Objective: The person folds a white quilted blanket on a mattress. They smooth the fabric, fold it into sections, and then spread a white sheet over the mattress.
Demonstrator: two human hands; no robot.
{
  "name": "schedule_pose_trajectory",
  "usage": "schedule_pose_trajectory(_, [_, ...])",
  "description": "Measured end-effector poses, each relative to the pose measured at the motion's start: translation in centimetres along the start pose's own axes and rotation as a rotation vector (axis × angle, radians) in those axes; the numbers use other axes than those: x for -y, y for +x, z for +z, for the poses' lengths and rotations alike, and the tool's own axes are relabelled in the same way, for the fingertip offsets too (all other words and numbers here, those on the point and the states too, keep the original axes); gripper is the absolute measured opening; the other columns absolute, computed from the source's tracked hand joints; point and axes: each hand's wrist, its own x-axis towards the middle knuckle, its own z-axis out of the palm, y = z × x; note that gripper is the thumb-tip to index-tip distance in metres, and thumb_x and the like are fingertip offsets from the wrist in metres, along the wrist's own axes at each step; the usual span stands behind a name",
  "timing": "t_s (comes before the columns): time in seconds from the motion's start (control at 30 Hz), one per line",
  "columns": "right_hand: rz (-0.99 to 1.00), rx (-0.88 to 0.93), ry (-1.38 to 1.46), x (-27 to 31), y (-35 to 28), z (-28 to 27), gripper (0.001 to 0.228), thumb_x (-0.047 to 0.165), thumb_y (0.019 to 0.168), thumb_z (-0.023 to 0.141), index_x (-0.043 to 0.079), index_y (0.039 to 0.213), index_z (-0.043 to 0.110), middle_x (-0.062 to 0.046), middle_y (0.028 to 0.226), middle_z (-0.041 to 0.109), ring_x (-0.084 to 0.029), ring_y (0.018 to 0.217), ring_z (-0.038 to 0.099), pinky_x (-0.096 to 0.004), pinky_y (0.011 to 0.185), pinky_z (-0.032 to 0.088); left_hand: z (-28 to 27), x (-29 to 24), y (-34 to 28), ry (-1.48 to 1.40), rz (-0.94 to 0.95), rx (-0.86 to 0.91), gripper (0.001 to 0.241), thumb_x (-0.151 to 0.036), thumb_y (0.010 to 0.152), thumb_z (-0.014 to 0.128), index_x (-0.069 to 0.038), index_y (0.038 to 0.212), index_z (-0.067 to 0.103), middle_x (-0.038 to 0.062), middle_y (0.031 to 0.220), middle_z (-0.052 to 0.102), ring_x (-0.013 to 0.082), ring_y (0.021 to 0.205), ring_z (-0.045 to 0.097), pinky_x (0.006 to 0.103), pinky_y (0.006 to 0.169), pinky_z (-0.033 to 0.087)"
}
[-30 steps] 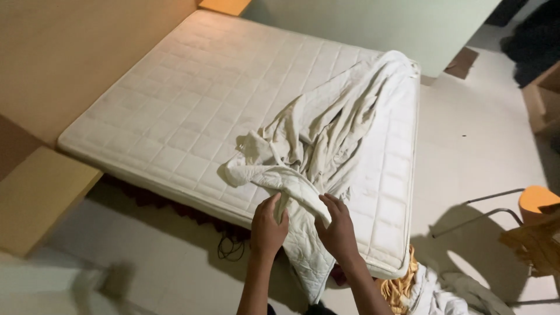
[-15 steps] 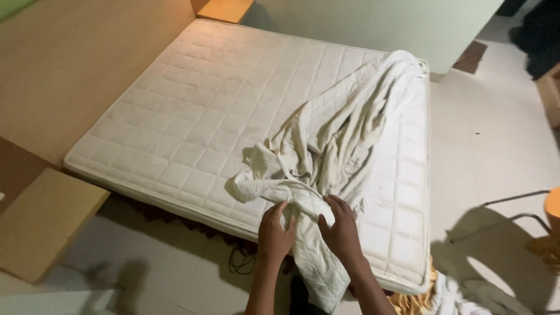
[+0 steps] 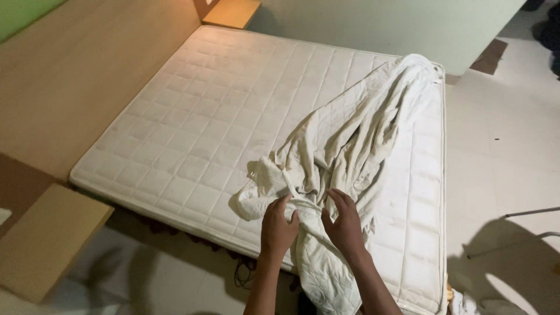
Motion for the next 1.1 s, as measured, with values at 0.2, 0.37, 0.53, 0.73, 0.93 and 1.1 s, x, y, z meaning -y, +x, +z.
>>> schedule_pose_trajectory(0.2, [0.086,-0.005,-0.058,-0.3,0.7,0.1,0.051,0.008,0.083,0.074,0.008,0.133,0.062,-0.018,0.137,0.061,-0.039,0.127,0.058,-0.044,0.104,0.049,1.4,0.2,1.9,-0.071,0.036,0.049,0.047,-0.012,0.087,0.071,-0.002,0.132,0.063,0.019,0.129,0.068,0.0375,0.121,0.061,0.0444,0.104,0.048])
schedule_pose_trajectory(0.37, [0.16,-0.053,-0.09,-0.1,1.5,0.9,0.05,0.01,0.085,0.074,0.009,0.133,0.062,-0.017,0.139,0.06,-0.037,0.129,0.058,-0.044,0.104,0.049,2.6,1.5,4.2,-0.118,0.094,0.112,0.046,-0.011,0.086,0.071,-0.003,0.131,0.063,0.018,0.127,0.069,0.0365,0.121,0.062,0.0438,0.104,0.049])
schedule_pose_trajectory(0.53, [0.215,-0.089,-0.162,0.2,2.4,2.8,0.051,0.009,0.085,0.073,0.011,0.135,0.062,-0.014,0.14,0.06,-0.036,0.129,0.057,-0.044,0.105,0.049,2.1,3.2,6.8,-0.128,0.11,0.178,0.046,-0.011,0.086,0.072,-0.003,0.13,0.064,0.018,0.127,0.068,0.0365,0.12,0.062,0.0443,0.104,0.048])
schedule_pose_trajectory(0.73, [0.254,-0.143,-0.208,1.3,4.1,5.6,0.054,0.006,0.08,0.074,0.01,0.133,0.062,-0.015,0.138,0.061,-0.036,0.129,0.057,-0.044,0.106,0.048,0.1,5.3,10.6,-0.212,0.051,0.294,0.049,-0.012,0.086,0.071,-0.004,0.133,0.062,0.017,0.13,0.066,0.0344,0.121,0.062,0.041,0.098,0.053])
schedule_pose_trajectory(0.93, [0.332,-0.178,-0.266,1.6,3.3,7.4,0.052,0.006,0.083,0.073,0.01,0.134,0.061,-0.015,0.137,0.062,-0.037,0.128,0.058,-0.044,0.105,0.049,0.4,8.9,11.4,-0.199,0.134,0.302,0.046,-0.014,0.087,0.072,-0.003,0.131,0.063,0.018,0.128,0.068,0.0359,0.122,0.062,0.0432,0.105,0.049])
schedule_pose_trajectory(1.1, [0.45,-0.151,-0.287,1.3,1.8,8.4,0.051,0.007,0.084,0.073,0.01,0.133,0.062,-0.015,0.138,0.062,-0.037,0.128,0.059,-0.045,0.105,0.049,1.2,10.6,10.7,-0.206,0.11,0.371,0.046,-0.015,0.088,0.073,-0.002,0.131,0.063,0.019,0.129,0.068,0.0365,0.123,0.061,0.0442,0.105,0.048])
